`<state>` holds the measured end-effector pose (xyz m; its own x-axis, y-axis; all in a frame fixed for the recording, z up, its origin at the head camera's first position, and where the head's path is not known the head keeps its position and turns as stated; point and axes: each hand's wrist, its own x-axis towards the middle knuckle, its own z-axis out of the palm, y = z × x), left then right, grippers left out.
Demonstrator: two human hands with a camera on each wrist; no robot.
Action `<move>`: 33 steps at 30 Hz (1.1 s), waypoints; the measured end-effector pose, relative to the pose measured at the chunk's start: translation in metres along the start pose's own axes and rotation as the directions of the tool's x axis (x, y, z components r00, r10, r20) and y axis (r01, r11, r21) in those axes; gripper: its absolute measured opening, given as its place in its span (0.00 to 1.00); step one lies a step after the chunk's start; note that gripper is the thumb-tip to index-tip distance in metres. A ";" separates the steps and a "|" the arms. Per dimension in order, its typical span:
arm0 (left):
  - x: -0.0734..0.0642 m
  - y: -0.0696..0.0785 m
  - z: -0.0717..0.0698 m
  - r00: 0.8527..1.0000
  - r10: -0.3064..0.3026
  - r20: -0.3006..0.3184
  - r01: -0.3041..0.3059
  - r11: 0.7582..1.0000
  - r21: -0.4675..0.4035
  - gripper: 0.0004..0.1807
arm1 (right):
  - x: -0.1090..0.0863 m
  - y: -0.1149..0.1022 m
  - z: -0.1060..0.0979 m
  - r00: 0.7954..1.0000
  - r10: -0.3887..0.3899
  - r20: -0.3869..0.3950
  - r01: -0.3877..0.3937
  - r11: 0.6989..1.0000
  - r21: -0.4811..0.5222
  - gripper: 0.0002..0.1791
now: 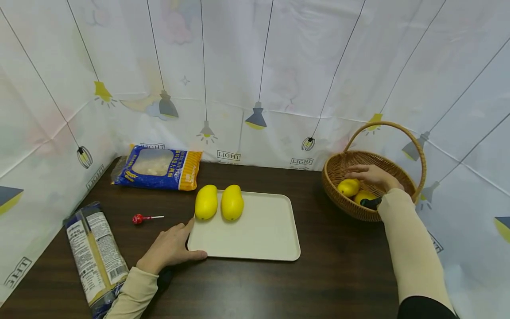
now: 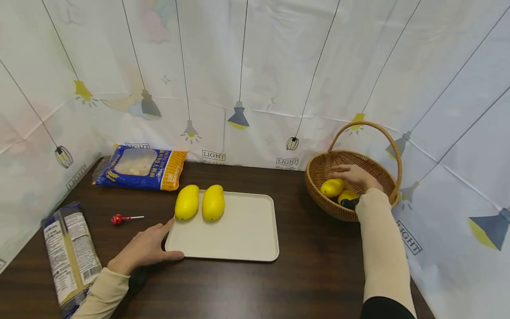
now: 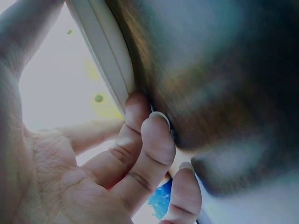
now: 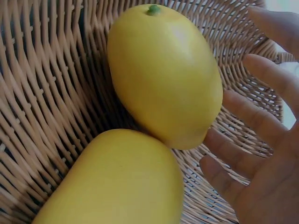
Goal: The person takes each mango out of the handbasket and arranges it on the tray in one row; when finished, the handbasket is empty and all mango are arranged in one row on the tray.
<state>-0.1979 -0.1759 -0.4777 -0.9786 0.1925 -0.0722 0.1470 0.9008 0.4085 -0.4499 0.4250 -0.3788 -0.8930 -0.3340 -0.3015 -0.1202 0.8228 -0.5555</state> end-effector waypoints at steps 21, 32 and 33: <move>0.001 0.002 0.004 1.000 0.006 -0.002 -0.006 1.000 0.001 0.62 | -0.001 0.003 0.011 0.991 0.111 0.072 -0.105 0.991 -0.087 0.46; -0.001 0.001 0.001 1.000 0.007 -0.007 -0.007 1.000 -0.002 0.61 | 0.002 -0.005 0.003 0.999 0.037 -0.001 -0.037 0.995 -0.095 0.43; -0.001 0.000 0.000 1.000 0.005 -0.009 -0.005 1.000 -0.002 0.61 | 0.004 -0.007 0.001 1.000 0.029 -0.003 -0.029 0.995 -0.093 0.43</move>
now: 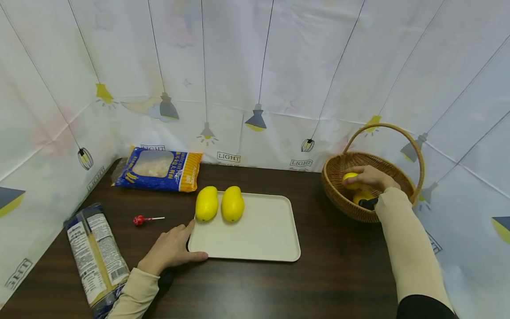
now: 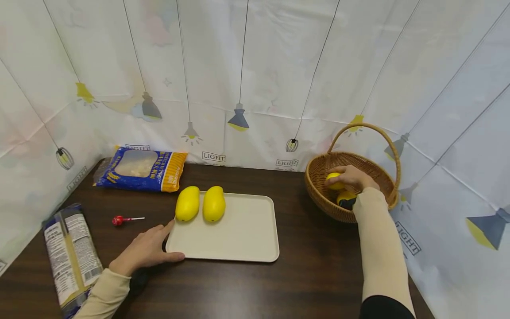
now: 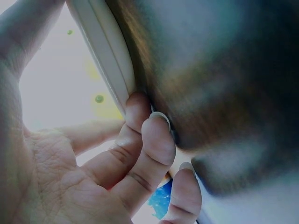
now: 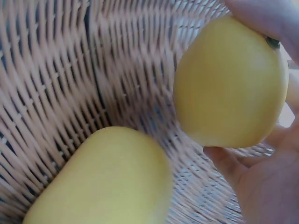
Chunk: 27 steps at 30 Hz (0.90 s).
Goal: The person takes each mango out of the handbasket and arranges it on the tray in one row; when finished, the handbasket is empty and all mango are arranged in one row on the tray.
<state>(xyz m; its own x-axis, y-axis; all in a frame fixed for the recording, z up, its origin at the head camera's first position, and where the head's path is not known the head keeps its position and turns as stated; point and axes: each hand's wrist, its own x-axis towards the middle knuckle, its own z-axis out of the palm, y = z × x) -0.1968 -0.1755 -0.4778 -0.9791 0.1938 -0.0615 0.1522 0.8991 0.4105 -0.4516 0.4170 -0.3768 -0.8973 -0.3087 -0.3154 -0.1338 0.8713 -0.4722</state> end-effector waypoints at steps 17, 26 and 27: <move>-0.002 0.000 -0.003 1.000 0.000 0.012 0.000 1.000 -0.002 0.61 | -0.017 -0.038 -0.015 0.994 -0.060 -0.087 0.063 0.997 0.036 0.43; -0.002 0.001 -0.003 1.000 0.003 0.017 -0.003 1.000 -0.002 0.62 | -0.042 -0.066 -0.012 0.973 -0.166 -0.162 0.174 0.984 0.043 0.38; -0.002 0.001 -0.003 1.000 0.002 0.019 -0.002 1.000 -0.002 0.62 | -0.046 -0.070 -0.010 0.971 -0.171 -0.166 0.183 0.982 0.054 0.38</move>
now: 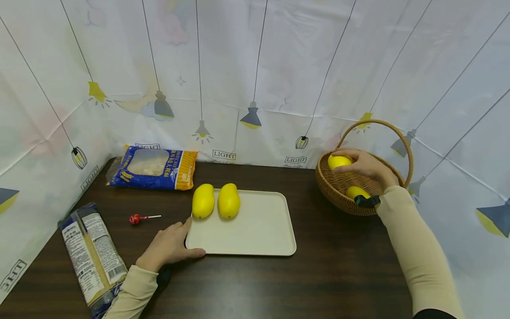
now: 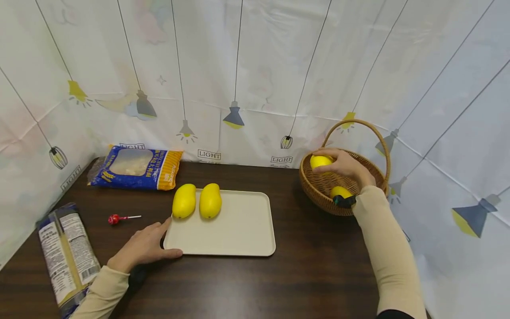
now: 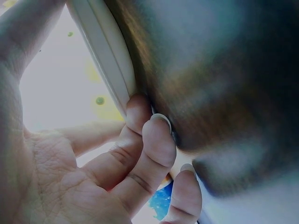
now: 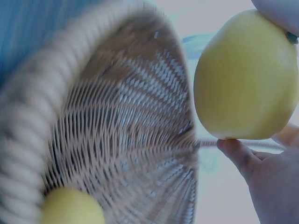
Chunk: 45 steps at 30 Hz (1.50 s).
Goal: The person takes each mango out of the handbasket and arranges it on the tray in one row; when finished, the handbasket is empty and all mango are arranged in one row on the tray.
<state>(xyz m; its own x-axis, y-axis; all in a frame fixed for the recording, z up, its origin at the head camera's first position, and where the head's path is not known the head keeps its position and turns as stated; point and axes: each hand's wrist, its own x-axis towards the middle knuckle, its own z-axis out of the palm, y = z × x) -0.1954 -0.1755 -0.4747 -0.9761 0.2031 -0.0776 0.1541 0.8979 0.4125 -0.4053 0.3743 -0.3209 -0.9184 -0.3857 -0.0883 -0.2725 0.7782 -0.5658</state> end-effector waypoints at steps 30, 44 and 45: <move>0.000 0.001 -0.002 1.000 0.008 0.016 -0.008 1.000 0.004 0.62 | -0.009 -0.090 0.115 0.937 -0.344 -0.063 0.349 0.921 0.175 0.36; 0.000 0.000 -0.002 1.000 0.021 -0.004 -0.021 1.000 0.001 0.62 | 0.024 -0.109 0.191 0.942 -0.335 0.019 0.327 0.931 0.162 0.35; 0.000 0.000 -0.002 1.000 0.021 -0.005 -0.021 1.000 0.001 0.62 | 0.026 -0.110 0.195 0.943 -0.331 0.028 0.323 0.933 0.157 0.35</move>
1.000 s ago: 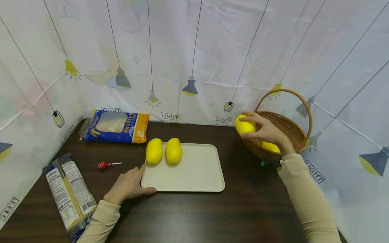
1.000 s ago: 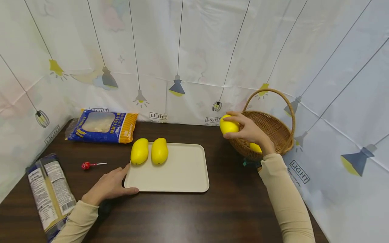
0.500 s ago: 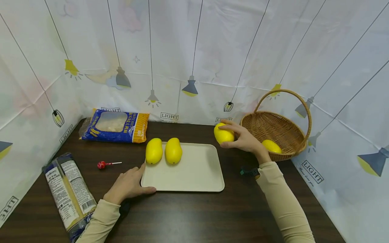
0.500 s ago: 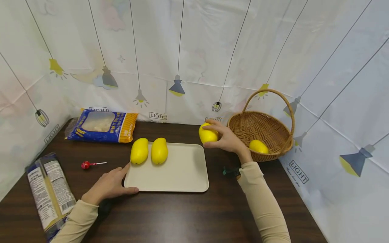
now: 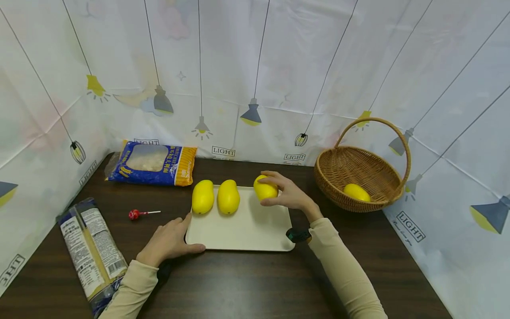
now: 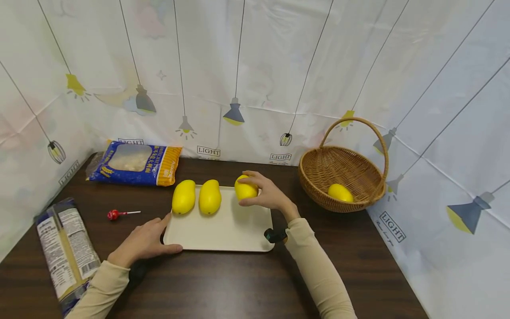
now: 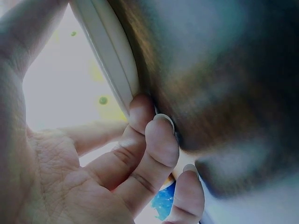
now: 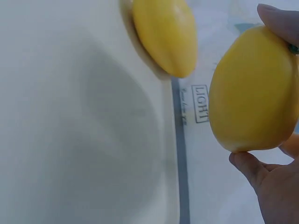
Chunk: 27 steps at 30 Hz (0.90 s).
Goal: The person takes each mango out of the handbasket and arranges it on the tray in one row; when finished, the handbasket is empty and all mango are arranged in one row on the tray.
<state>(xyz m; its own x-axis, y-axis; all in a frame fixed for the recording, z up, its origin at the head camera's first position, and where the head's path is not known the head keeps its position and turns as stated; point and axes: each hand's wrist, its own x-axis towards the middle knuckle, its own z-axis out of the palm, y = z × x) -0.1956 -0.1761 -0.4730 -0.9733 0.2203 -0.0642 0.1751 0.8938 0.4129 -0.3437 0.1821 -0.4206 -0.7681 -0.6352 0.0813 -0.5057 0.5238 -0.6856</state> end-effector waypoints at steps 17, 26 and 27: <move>0.001 0.000 -0.001 1.000 -0.008 0.000 0.008 1.000 -0.003 0.61 | 0.028 0.004 0.040 0.996 0.022 0.084 -0.010 0.991 -0.136 0.37; 0.001 -0.001 0.002 1.000 0.000 -0.013 0.000 1.000 -0.001 0.60 | 0.028 0.009 0.051 0.997 0.030 0.065 -0.020 0.989 -0.149 0.38; 0.001 -0.001 0.002 1.000 -0.002 -0.012 0.002 1.000 -0.002 0.60 | 0.028 0.009 0.052 0.998 0.029 0.061 -0.020 0.989 -0.145 0.39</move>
<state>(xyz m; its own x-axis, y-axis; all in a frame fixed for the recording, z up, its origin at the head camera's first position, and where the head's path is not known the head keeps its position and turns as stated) -0.1960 -0.1757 -0.4749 -0.9754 0.2136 -0.0541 0.1727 0.8936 0.4143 -0.3493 0.1395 -0.4618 -0.7569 -0.6533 0.0167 -0.5418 0.6130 -0.5750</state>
